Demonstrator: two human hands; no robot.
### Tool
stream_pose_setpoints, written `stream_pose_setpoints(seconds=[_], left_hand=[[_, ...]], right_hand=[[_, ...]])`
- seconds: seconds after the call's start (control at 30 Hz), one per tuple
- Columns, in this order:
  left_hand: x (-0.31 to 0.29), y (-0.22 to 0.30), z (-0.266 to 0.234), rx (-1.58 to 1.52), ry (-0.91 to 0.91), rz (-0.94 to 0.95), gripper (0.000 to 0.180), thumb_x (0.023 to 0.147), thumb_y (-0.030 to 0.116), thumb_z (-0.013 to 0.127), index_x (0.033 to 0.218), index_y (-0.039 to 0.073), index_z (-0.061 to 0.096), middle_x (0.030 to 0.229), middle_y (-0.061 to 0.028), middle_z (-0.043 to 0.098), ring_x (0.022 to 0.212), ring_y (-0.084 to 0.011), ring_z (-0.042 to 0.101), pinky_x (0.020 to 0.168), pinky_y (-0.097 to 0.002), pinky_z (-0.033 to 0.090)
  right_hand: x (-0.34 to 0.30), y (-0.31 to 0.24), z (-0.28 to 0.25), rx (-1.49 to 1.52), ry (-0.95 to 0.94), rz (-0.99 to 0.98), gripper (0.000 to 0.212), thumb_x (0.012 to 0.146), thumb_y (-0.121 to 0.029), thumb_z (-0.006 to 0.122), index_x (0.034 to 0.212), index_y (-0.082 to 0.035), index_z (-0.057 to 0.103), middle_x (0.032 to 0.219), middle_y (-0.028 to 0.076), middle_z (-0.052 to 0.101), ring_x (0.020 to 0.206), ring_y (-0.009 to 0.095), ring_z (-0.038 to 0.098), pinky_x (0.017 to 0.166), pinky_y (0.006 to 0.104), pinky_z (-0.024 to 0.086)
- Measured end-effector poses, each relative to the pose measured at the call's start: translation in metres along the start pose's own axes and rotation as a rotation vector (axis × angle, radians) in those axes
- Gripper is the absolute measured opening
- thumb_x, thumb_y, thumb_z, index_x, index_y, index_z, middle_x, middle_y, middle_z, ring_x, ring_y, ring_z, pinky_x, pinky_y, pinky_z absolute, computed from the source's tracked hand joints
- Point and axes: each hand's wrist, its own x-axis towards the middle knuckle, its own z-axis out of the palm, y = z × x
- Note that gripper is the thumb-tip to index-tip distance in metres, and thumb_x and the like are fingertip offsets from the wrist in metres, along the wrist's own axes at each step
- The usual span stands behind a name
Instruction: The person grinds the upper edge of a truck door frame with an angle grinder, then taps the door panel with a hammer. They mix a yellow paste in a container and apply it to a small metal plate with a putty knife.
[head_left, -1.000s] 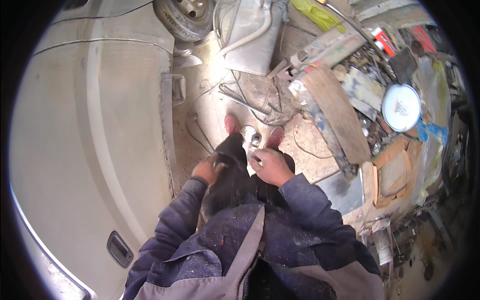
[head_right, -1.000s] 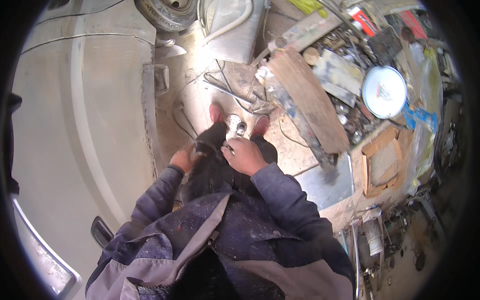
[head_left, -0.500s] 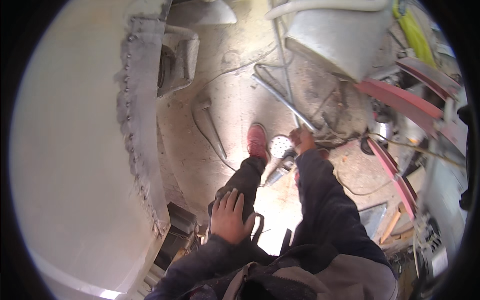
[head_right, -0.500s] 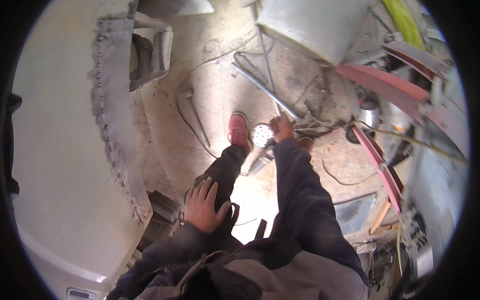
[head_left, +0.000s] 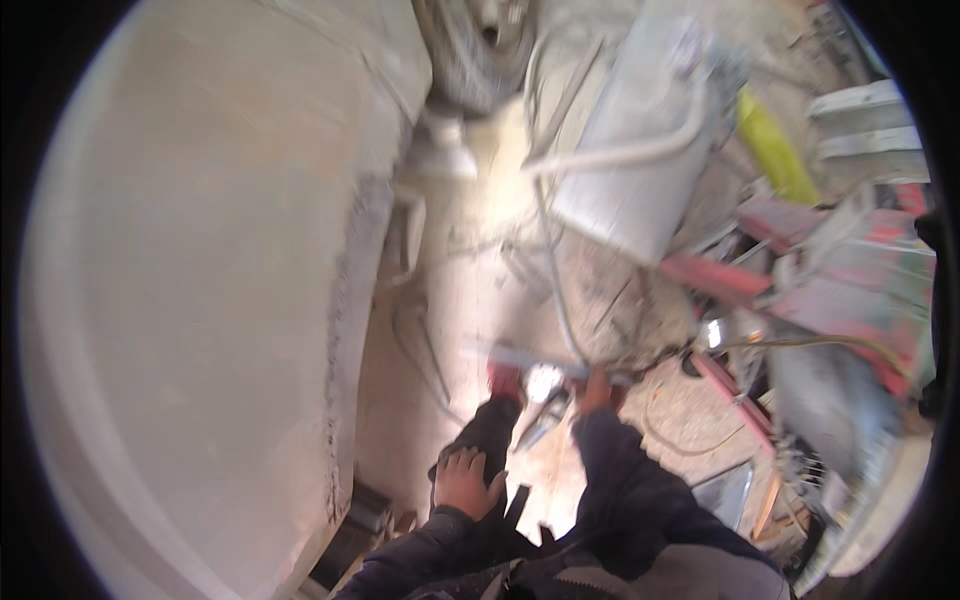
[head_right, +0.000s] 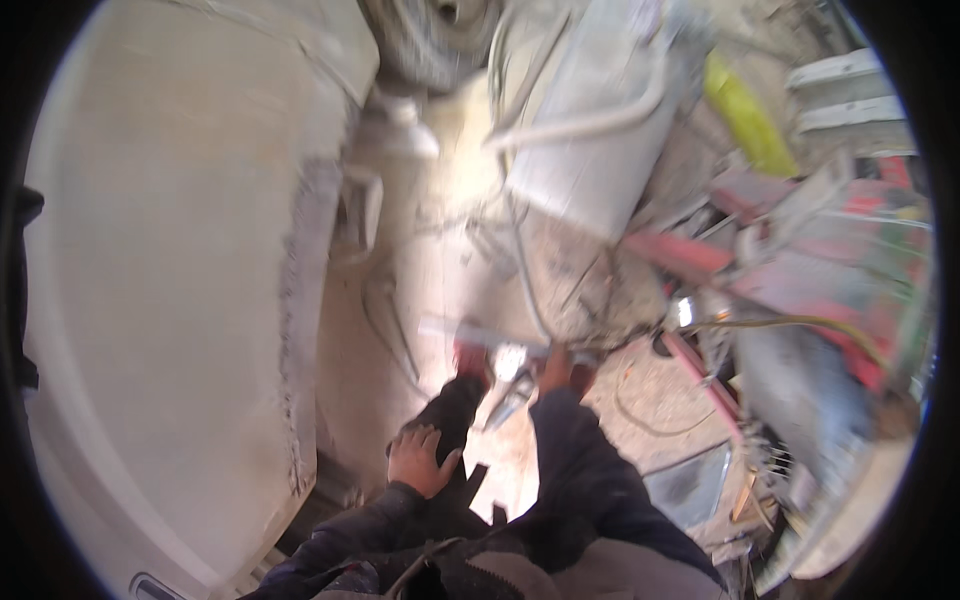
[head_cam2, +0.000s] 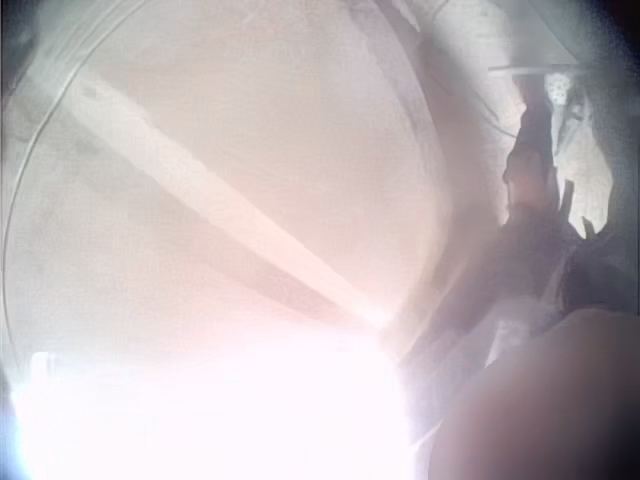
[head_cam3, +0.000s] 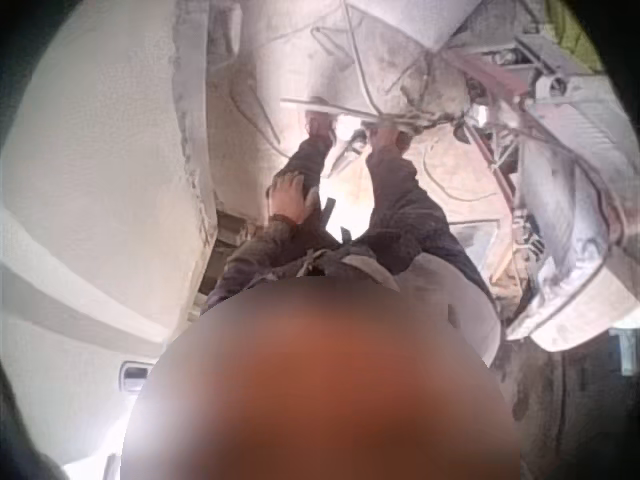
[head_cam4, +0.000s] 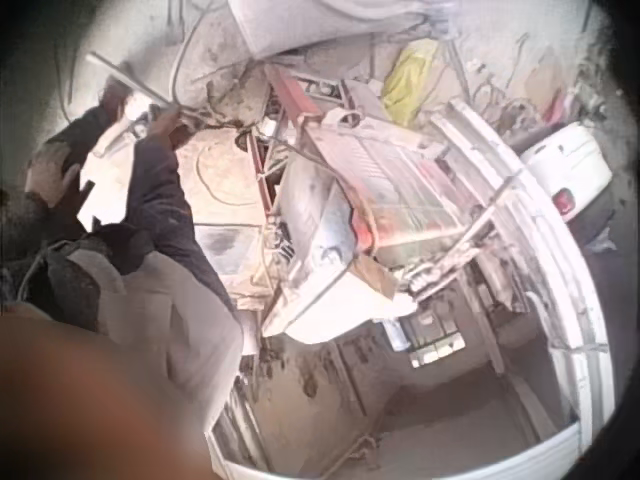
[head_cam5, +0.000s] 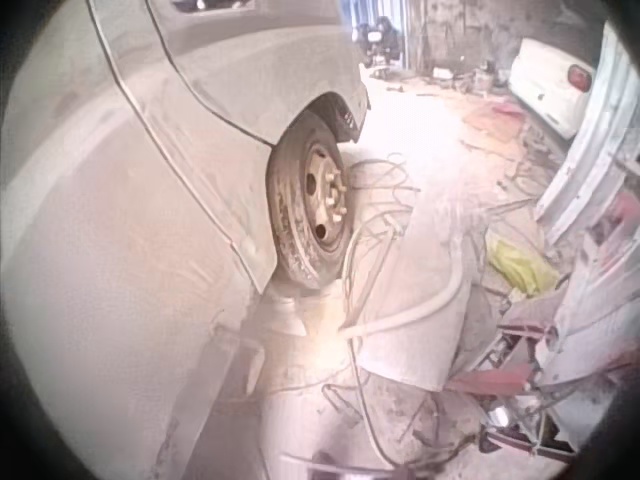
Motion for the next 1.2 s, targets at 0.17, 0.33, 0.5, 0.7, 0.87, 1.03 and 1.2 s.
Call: stream_pose_setpoints(seconds=[0.17, 0.33, 0.5, 0.7, 0.87, 1.03, 1.2], left_hand=[[-0.042, 0.033, -0.036, -0.276, 0.244, 0.058, 0.048, 0.093, 0.033, 0.081, 0.129, 0.001, 0.071, 0.127, -0.0240, 0.069, 0.121, -0.0453, 0.064, 0.103, -0.0560, 0.051], [-0.096, 0.079, -0.137, -0.154, 0.235, 0.160, 0.056, 0.086, 0.035, 0.085, 0.125, -0.002, 0.068, 0.126, -0.0291, 0.065, 0.116, -0.0499, 0.061, 0.103, -0.0583, 0.050], [-0.058, 0.101, -0.214, -0.320, 0.301, 0.260, 0.053, 0.091, 0.035, 0.083, 0.126, -0.003, 0.071, 0.111, -0.0260, 0.073, 0.103, -0.0424, 0.071, 0.093, -0.0517, 0.056], [-0.008, 0.087, -0.286, -0.409, -0.055, 0.293, 0.040, 0.096, 0.037, 0.083, 0.105, -0.002, 0.079, 0.078, -0.0153, 0.077, 0.069, -0.0201, 0.073, 0.068, -0.0375, 0.057], [0.004, 0.084, -0.295, -0.752, -0.082, 0.252, 0.037, 0.095, 0.032, 0.080, 0.089, -0.004, 0.078, 0.066, -0.0045, 0.067, 0.064, -0.0103, 0.060, 0.064, -0.0347, 0.052], [0.019, 0.069, -0.304, -0.323, -0.133, -0.022, 0.042, 0.088, 0.038, 0.083, 0.099, -0.002, 0.081, 0.078, -0.0144, 0.078, 0.076, -0.0220, 0.077, 0.073, -0.0421, 0.059], [0.029, 0.062, -0.315, -0.060, -0.043, -0.235, 0.041, 0.085, 0.039, 0.086, 0.103, 0.002, 0.083, 0.081, -0.0184, 0.079, 0.080, -0.0304, 0.079, 0.077, -0.0463, 0.060]], right_hand=[[-0.091, -0.154, -0.089, 0.588, -0.023, 0.493, 0.028, 0.106, -0.027, 0.065, 0.110, 0.000, 0.065, 0.104, 0.016, 0.072, 0.091, 0.031, 0.077, 0.073, 0.0451, 0.068], [-0.134, -0.282, -0.131, 0.475, -0.111, 0.381, 0.034, 0.105, -0.028, 0.068, 0.104, 0.006, 0.068, 0.093, 0.016, 0.075, 0.075, 0.029, 0.078, 0.061, 0.0422, 0.067], [-0.214, -0.412, -0.134, 0.274, -0.365, 0.103, 0.037, 0.105, -0.030, 0.070, 0.105, 0.007, 0.069, 0.088, 0.016, 0.077, 0.073, 0.027, 0.078, 0.057, 0.0401, 0.062], [-0.274, -0.560, -0.221, -0.262, -0.262, -0.529, 0.037, 0.104, -0.034, 0.073, 0.119, -0.001, 0.074, 0.101, 0.016, 0.080, 0.087, 0.030, 0.077, 0.081, 0.0440, 0.062], [-0.262, -0.600, -0.400, -0.170, 0.459, -0.626, 0.034, 0.104, -0.030, 0.069, 0.130, -0.007, 0.071, 0.117, 0.019, 0.078, 0.111, 0.035, 0.076, 0.099, 0.0452, 0.059], [-0.173, -0.579, -0.569, -0.358, 0.908, -0.558, 0.043, 0.097, -0.014, 0.070, 0.139, -0.006, 0.065, 0.121, 0.017, 0.077, 0.122, 0.042, 0.067, 0.107, 0.0493, 0.054], [-0.101, -0.543, -0.627, -0.569, 0.968, -0.472, 0.057, 0.090, -0.011, 0.072, 0.146, -0.005, 0.062, 0.132, 0.019, 0.074, 0.134, 0.043, 0.060, 0.117, 0.0521, 0.047]])
